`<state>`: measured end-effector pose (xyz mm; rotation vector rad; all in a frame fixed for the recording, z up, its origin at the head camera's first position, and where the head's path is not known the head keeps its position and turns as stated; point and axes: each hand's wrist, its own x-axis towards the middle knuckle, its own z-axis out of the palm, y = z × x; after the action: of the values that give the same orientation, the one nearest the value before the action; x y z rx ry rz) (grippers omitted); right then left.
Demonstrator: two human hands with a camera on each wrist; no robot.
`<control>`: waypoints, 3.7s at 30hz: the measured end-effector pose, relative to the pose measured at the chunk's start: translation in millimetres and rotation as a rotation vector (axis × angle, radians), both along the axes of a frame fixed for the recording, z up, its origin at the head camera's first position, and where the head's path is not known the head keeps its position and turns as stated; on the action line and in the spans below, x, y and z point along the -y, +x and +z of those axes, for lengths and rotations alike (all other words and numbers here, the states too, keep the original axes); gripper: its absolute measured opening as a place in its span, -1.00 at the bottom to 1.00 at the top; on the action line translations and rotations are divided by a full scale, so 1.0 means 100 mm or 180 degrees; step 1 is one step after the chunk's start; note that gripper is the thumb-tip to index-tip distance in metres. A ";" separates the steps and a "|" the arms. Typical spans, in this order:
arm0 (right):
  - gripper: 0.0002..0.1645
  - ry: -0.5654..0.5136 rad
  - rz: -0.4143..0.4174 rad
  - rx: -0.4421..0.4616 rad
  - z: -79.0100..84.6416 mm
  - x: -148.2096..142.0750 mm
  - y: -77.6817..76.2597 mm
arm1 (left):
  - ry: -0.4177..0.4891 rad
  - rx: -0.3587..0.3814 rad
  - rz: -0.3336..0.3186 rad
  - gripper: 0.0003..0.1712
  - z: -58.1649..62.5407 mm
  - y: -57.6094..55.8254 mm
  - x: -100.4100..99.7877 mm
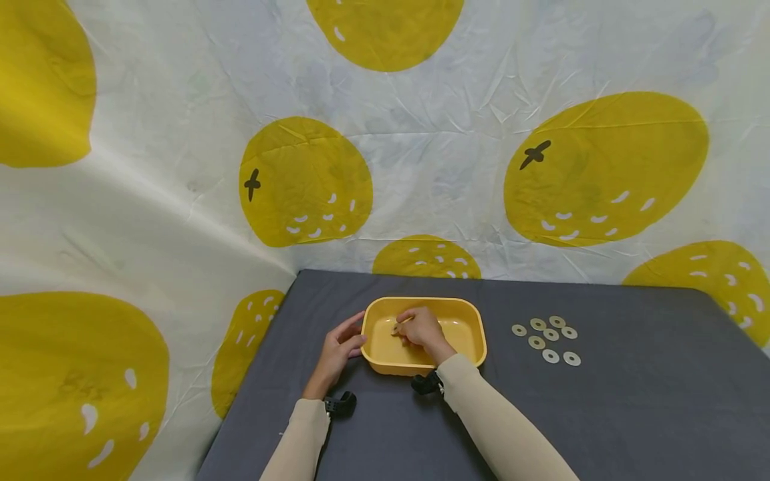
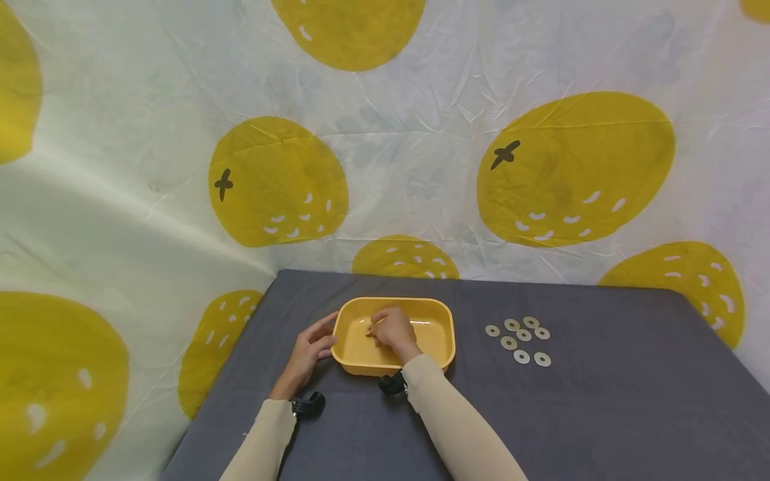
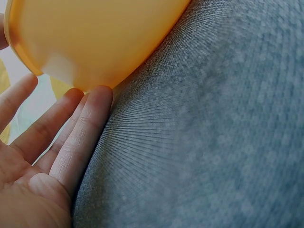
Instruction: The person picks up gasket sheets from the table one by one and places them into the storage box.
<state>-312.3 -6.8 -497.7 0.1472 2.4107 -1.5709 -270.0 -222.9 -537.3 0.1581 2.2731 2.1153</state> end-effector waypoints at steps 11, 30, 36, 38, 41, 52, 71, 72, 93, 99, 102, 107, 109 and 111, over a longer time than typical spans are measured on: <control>-0.78 -0.0229 -0.0016 -0.0134 0.01 0.02 0.01 | 0.0002 0.0028 0.0015 -0.40 0.02 0.00 -0.01; -0.60 -0.0964 0.0635 -0.0762 0.40 -0.68 0.25 | 0.0015 -0.0011 -0.0012 -0.38 0.01 -0.01 -0.01; -0.59 -0.0831 0.0370 -0.1188 0.47 -1.31 0.36 | -0.0007 -0.0041 -0.0016 -0.37 0.00 -0.01 0.00; -0.58 -0.0749 0.0175 -0.1204 0.46 -1.55 0.39 | -0.0012 -0.0036 -0.0001 -0.37 0.00 -0.01 0.00; -0.65 -0.0811 -0.0097 -0.1094 0.42 -1.92 0.45 | -0.0006 -0.0012 0.0018 -0.38 0.00 0.00 0.00; -0.79 -0.0652 -0.0626 -0.0836 0.10 -2.95 0.54 | -0.0031 -0.0044 0.0022 -0.37 0.02 0.02 0.01; -0.45 0.1080 -0.0420 -0.0417 -0.14 -3.32 0.33 | 0.0001 0.0006 -0.0017 -0.38 0.02 0.02 0.00; -0.44 0.1101 -0.0404 -0.0399 -0.13 -3.32 0.32 | 0.0004 0.0001 -0.0024 -0.38 0.02 0.02 0.00; -0.54 0.1422 -0.0328 -0.0476 -0.13 -3.32 0.28 | 0.0044 0.0006 -0.0025 -0.38 0.01 0.01 0.00; -0.60 0.1506 -0.0304 -0.0699 -0.16 -3.32 0.28 | 0.0046 0.0013 -0.0014 -0.39 0.00 0.01 0.01; -0.61 0.1557 -0.0264 -0.0785 -0.17 -3.33 0.28 | 0.0052 -0.0001 -0.0017 -0.38 0.00 0.01 0.00; -0.58 0.1613 -0.0167 -0.0854 -0.15 -3.31 0.31 | 0.0074 0.0010 -0.0010 -0.38 0.01 0.01 -0.01; -0.56 0.1576 -0.0127 -0.0844 -0.14 -3.30 0.32 | 0.0077 0.0022 -0.0005 -0.39 0.01 0.01 -0.01; -0.55 0.1490 -0.0107 -0.0784 -0.13 -3.29 0.34 | 0.0074 0.0025 0.0000 -0.39 0.01 0.01 -0.01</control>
<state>-278.2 322.6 -510.6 0.0847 2.9485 -1.0597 -268.6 -222.2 -536.0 0.1501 2.2448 2.1390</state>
